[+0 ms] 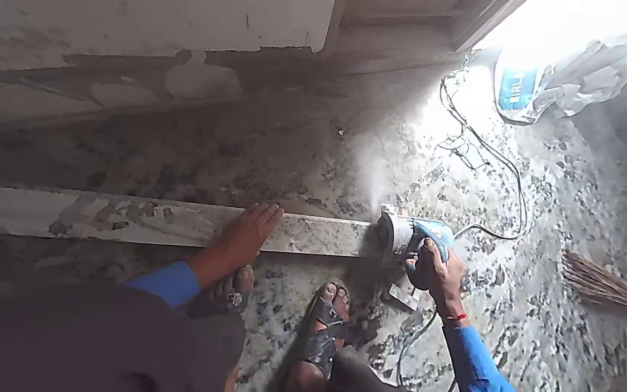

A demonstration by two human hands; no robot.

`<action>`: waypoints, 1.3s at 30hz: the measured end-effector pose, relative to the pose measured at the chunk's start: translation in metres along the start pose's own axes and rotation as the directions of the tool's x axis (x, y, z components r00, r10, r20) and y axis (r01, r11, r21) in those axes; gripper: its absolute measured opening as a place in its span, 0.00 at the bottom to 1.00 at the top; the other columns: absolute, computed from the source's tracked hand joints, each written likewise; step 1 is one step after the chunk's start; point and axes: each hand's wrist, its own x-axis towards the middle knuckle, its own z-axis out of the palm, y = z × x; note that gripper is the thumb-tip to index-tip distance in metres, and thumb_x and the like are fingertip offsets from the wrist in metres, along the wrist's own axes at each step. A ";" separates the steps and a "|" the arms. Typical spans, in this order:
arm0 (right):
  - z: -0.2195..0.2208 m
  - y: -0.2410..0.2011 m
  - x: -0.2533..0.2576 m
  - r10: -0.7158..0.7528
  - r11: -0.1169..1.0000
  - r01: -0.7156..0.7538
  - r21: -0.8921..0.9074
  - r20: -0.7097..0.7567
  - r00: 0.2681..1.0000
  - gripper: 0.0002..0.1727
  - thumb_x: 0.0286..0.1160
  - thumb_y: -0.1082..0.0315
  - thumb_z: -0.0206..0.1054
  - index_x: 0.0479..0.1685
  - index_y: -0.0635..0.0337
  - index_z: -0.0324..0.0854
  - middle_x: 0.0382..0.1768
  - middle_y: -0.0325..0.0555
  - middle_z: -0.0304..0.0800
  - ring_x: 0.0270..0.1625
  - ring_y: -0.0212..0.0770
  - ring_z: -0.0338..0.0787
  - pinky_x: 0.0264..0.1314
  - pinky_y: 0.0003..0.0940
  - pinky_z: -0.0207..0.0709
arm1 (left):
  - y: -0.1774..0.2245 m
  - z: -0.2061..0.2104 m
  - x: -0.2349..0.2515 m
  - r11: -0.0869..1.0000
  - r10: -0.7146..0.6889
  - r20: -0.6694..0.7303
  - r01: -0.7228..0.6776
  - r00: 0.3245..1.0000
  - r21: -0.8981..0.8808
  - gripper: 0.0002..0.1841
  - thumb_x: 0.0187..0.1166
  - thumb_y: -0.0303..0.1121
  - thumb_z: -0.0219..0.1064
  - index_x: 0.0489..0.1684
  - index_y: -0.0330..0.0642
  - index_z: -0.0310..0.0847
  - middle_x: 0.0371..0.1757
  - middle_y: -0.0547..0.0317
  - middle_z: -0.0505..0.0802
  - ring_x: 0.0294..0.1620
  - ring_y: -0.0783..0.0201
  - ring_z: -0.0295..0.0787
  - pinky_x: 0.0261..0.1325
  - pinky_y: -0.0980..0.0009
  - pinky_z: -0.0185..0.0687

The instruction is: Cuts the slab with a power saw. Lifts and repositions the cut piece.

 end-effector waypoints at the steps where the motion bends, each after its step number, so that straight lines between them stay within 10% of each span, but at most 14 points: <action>1: 0.001 0.000 0.002 -0.005 1.000 0.005 -0.001 0.001 1.000 0.29 0.81 0.42 0.58 0.37 0.63 0.85 0.15 0.35 0.81 0.16 0.32 0.82 0.23 0.35 0.83 | -0.001 0.000 0.000 1.000 0.003 -0.006 -0.003 1.000 -0.005 0.57 0.52 0.28 0.87 0.91 0.36 0.57 0.88 0.39 0.70 0.89 0.41 0.62 0.91 0.47 0.52; 33: -0.016 0.014 -0.028 0.073 0.996 -0.075 -0.054 -0.050 0.996 0.32 0.78 0.38 0.59 0.38 0.62 0.87 0.20 0.37 0.85 0.22 0.31 0.85 0.31 0.36 0.85 | 0.000 -0.001 0.001 1.000 -0.003 0.005 0.003 1.000 0.008 0.57 0.52 0.30 0.87 0.91 0.36 0.56 0.89 0.40 0.68 0.90 0.43 0.61 0.92 0.47 0.51; 39: -0.032 -0.008 -0.007 0.201 0.976 -0.195 0.094 -0.065 0.977 0.28 0.78 0.41 0.60 0.37 0.61 0.86 0.21 0.37 0.86 0.24 0.33 0.86 0.33 0.38 0.86 | -0.001 0.008 -0.001 0.999 0.021 -0.084 -0.019 0.996 0.030 0.62 0.40 0.32 0.93 0.89 0.35 0.60 0.88 0.41 0.71 0.88 0.41 0.65 0.88 0.45 0.59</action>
